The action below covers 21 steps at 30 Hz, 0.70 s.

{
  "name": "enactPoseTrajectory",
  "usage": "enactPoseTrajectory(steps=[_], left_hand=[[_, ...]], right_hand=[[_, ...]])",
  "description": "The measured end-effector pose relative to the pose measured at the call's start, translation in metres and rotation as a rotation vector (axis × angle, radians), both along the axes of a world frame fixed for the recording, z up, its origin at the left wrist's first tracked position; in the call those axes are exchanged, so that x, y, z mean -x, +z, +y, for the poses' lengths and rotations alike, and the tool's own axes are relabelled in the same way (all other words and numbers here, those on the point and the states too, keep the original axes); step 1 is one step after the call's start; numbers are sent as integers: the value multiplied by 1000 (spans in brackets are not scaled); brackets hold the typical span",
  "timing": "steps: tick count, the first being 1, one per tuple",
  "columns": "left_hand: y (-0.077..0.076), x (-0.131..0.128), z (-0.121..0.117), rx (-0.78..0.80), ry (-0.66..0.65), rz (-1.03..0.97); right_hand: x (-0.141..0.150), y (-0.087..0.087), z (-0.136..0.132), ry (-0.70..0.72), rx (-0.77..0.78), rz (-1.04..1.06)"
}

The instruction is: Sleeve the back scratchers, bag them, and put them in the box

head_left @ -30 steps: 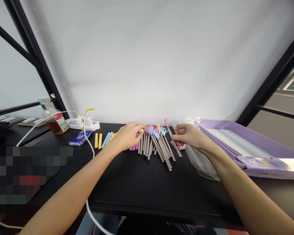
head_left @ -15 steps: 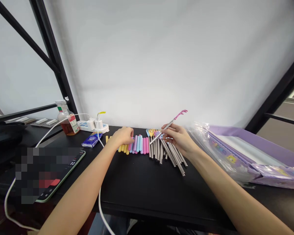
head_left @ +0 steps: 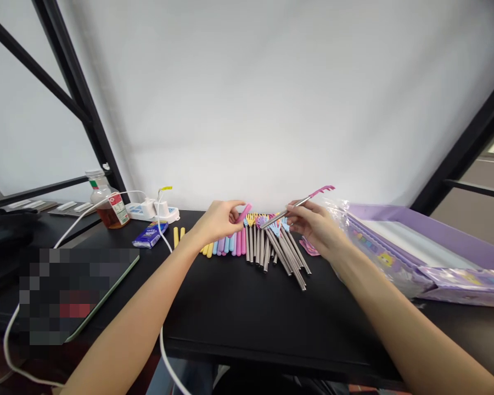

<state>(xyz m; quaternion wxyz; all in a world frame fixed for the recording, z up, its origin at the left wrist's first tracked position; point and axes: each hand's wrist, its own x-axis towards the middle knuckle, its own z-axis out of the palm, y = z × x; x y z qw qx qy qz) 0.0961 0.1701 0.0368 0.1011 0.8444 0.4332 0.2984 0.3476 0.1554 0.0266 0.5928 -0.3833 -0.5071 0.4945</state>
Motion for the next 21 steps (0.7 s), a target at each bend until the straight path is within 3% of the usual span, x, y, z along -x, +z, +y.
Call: enactPoseTrajectory(steps=[4,9,15,21], left_hand=[[-7,-16,-4,-236,-179,59],[-15,-25,-9,-387,-171,134],[-17,-28,-13,-444,-152,186],[-17,-29,-10,-511,-157,189]], right_hand=[[-18,16,-6,-53,-182,-43],[-29,19,-5,-160,-298,-63],[-26,9,1,-118,-332,-87],[-31,11,0,-86,-415,-112]])
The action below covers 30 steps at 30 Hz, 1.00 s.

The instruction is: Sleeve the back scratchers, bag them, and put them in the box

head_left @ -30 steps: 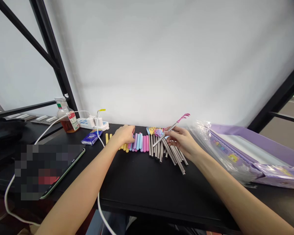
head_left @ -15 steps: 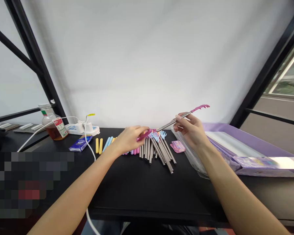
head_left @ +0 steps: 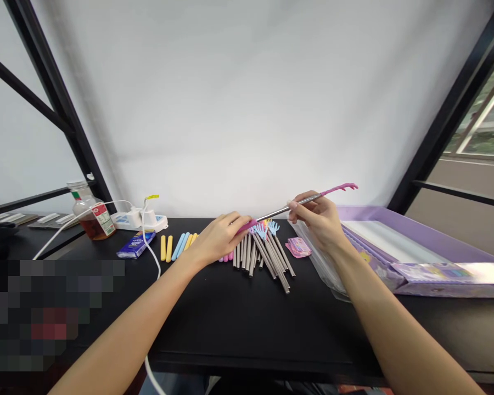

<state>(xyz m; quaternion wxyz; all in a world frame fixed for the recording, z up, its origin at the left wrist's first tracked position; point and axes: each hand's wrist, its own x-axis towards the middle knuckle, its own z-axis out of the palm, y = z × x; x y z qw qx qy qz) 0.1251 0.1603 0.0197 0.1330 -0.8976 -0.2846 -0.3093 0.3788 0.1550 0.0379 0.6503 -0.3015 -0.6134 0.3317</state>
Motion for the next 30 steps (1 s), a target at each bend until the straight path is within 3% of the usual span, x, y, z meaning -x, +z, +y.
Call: enactPoseTrajectory(steps=[8,13,21,26,30], left_hand=[[3,10,2,-41,204,117],[2,16,5,9,151,56],[2,7,-3,97,-57,-161],[6,-3,-10,193,-13,-183],[10,-10,-13,283,9,-175]], right_hand=[[-8,-1,-1,162,142,-15],[-4,-11,3,228,221,-15],[8,-16,0,313,231,-6],[21,-17,-2,274,222,5],[14,-13,5,170,263,8]])
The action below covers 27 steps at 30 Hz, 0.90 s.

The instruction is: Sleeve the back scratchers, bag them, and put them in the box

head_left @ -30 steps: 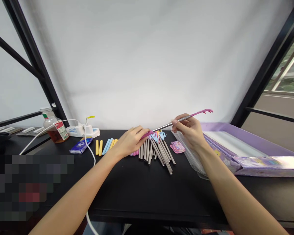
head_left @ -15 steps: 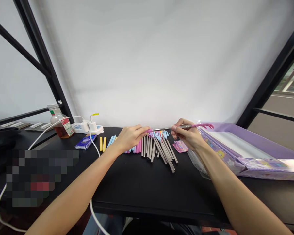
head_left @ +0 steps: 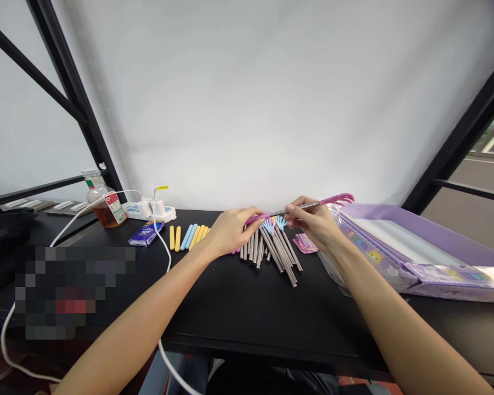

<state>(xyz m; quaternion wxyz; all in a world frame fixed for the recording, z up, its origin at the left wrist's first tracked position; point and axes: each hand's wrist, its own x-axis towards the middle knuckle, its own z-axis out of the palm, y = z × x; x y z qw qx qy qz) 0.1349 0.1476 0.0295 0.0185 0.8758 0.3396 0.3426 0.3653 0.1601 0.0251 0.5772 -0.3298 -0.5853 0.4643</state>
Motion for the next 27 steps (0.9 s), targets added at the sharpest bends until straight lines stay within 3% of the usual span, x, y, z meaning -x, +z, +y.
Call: enactPoseTrajectory(steps=[6,9,13,18,24,27], left_hand=[[1,18,12,-25,32,8],[0,26,16,8,-4,7],[1,24,11,67,-70,-30],[5,22,5,274,-99,-220],[6,29,13,729,-352,-661],[2,30,17,797,-369,-754]], right_hand=[[-43,17,3,-106,164,306],[-54,17,3,-119,222,158],[-47,8,8,-134,290,-179],[-30,0,8,-113,182,-298],[-17,-7,9,-203,5,-295],[-15,-11,13,-186,-32,-266]])
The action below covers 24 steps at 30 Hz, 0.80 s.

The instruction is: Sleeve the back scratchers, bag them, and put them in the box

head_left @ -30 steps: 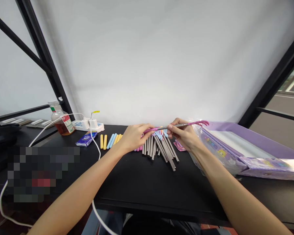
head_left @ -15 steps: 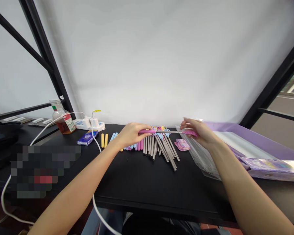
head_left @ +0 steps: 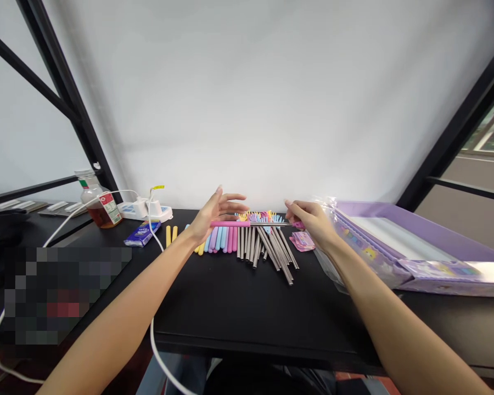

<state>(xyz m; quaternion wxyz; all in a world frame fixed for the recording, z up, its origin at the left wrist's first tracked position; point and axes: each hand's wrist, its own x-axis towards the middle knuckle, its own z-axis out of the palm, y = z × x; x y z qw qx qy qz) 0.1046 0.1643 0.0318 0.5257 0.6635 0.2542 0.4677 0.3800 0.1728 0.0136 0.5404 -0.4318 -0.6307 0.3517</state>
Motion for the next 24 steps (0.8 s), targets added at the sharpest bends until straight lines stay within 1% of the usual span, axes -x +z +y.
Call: enactPoseTrajectory(steps=[4,8,14,20,24], left_hand=[[-7,-3,2,37,43,-3],[-11,-8,2,65,52,-10],[-13,-13,0,90,38,1],[-13,-13,1,85,69,-13],[-17,-14,2,71,63,6]], right_hand=[[1,-5,4,-2,-29,10],[5,-7,4,-2,-31,-6],[14,-9,1,7,-22,-15],[20,-14,0,48,-52,2],[21,-15,-2,46,-57,-7]])
